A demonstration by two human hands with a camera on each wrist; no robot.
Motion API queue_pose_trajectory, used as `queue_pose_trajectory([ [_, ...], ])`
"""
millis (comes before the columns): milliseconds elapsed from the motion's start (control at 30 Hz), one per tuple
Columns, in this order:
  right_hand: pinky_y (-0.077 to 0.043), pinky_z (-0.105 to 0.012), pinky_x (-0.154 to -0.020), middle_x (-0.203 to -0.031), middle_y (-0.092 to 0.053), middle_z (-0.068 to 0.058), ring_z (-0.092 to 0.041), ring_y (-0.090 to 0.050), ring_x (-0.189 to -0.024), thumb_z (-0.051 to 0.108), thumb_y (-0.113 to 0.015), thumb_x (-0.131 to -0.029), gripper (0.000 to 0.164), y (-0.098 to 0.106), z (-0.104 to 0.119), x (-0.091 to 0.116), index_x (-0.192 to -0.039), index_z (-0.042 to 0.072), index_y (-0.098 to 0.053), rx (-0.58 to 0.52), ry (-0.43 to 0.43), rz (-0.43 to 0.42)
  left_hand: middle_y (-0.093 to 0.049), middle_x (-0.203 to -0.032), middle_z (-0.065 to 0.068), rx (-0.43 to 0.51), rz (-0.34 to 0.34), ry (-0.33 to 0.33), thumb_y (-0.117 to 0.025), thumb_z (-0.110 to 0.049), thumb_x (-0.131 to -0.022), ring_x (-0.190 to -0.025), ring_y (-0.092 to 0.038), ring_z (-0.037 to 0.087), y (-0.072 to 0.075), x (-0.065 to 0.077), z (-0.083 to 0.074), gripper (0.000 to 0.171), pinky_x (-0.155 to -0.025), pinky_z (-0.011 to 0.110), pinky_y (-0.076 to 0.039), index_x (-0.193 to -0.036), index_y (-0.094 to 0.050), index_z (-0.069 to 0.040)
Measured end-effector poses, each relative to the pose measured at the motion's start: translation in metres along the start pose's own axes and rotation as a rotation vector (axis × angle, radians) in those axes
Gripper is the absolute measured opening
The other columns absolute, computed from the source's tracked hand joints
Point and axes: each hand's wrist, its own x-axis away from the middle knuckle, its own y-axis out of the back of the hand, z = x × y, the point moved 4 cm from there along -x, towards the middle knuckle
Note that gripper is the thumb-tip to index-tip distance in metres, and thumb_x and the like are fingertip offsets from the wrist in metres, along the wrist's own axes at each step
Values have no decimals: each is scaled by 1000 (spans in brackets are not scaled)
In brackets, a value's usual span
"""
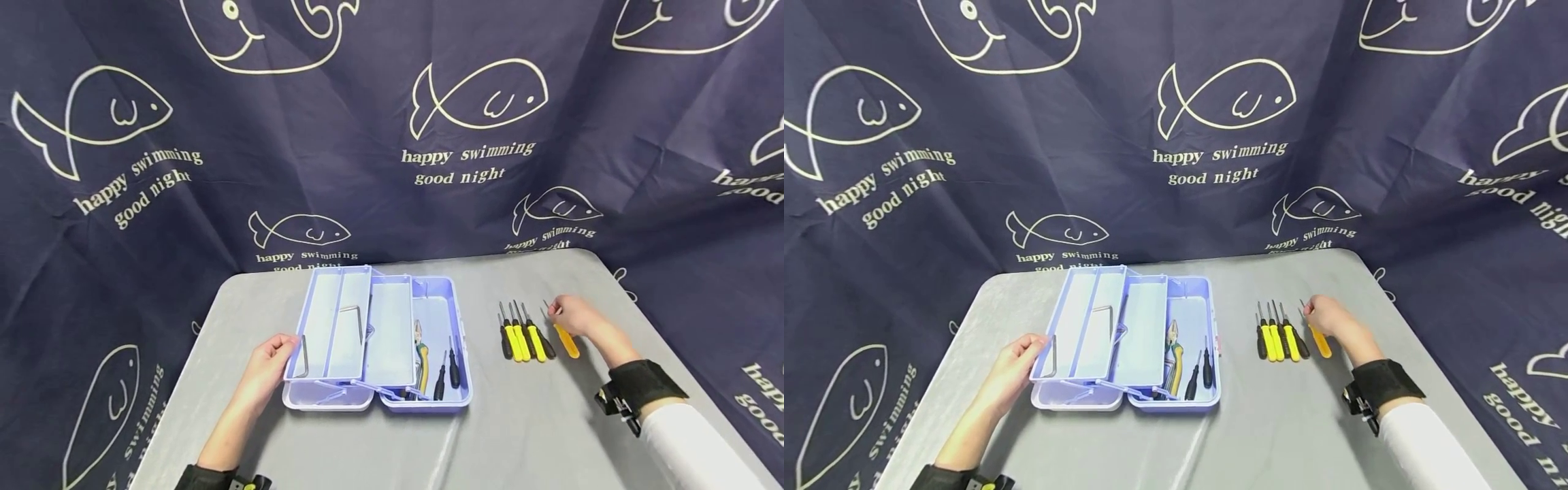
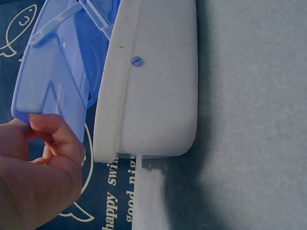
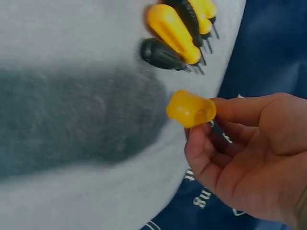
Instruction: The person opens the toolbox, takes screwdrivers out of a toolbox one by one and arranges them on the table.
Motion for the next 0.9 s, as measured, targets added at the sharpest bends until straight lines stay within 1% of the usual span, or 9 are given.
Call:
queue_pose_trajectory([
  [167, -52, -33, -58, -85, -58, -16, -20, -56, -66, -1, -57, -96, 6, -10, -4, -3, -95, -5, -53, -26, -32, 3, -65, -72, -3, 9, -6, -1, -52, -14, -109, -62, -61, 9, 0, 1, 1, 22, -57, 24, -52, -98, -61, 2],
  [333, -52, -32, -57, -83, -56, -14, -21, -56, -65, -2, -58, -95, 9, -15, -8, -7, -92, -3, -50, 0, -65, -1, -65, -71, -3, 18, 2, 2, -52, -13, -109, -62, -62, 9, -1, 0, 3, 20, -57, 25, -53, -98, -61, 2],
  [433, -53, -32, -57, -83, -57, -14, -21, -58, -64, 0, -59, -95, 9, -18, -11, -7, -91, -3, -52, -3, -73, -3, -66, -72, -2, 23, 8, -1, -52, -14, -109, -62, -62, 9, 0, -1, 4, 20, -57, 25, -54, -100, -61, 1],
  [567, -56, -32, -57, -79, -58, -12, -20, -60, -63, 3, -62, -92, 10, -26, -21, -8, -88, -1, -54, -77, -63, 5, -66, -72, -2, 17, 5, 0, -52, -14, -109, -62, -62, 9, 0, -1, 4, 20, -57, 25, -54, -101, -60, 2],
  [600, -56, -31, -56, -77, -57, -11, -19, -59, -62, 4, -63, -92, 11, -28, -27, -9, -86, 0, -54, -100, -50, 8, -66, -72, -2, 13, 6, 0, -52, -14, -109, -62, -62, 9, 0, -1, 4, 20, -57, 25, -54, -101, -60, 3],
  [667, -58, -32, -57, -76, -57, -12, -19, -60, -63, 4, -63, -90, 12, -30, -31, -8, -85, -1, -54, -155, -56, 23, -65, -72, -2, 3, 3, 0, -52, -13, -109, -61, -62, 9, 0, -1, 3, 21, -56, 25, -53, -101, -60, 4],
  [767, -59, -34, -60, -77, -57, -11, -20, -61, -66, 2, -63, -90, 11, -27, -30, -4, -86, -2, -54, -190, -80, 36, -66, -72, -3, -4, 3, -5, -52, -14, -109, -62, -62, 9, 0, -1, 3, 21, -57, 25, -53, -102, -60, 4],
  [833, -59, -35, -62, -77, -59, -11, -20, -62, -68, 1, -64, -89, 9, -24, -23, 1, -87, -4, -56, -174, -99, 37, -66, -72, -3, -4, 3, -9, -52, -14, -109, -62, -62, 9, 1, -1, 3, 21, -57, 25, -53, -101, -60, 4],
  [900, -59, -35, -62, -78, -59, -10, -20, -62, -68, -1, -64, -90, 9, -23, -19, 4, -87, -5, -57, -145, -100, 37, -67, -72, -3, -2, 3, -11, -52, -13, -108, -63, -62, 9, 1, -2, 3, 20, -57, 25, -53, -101, -60, 4],
])
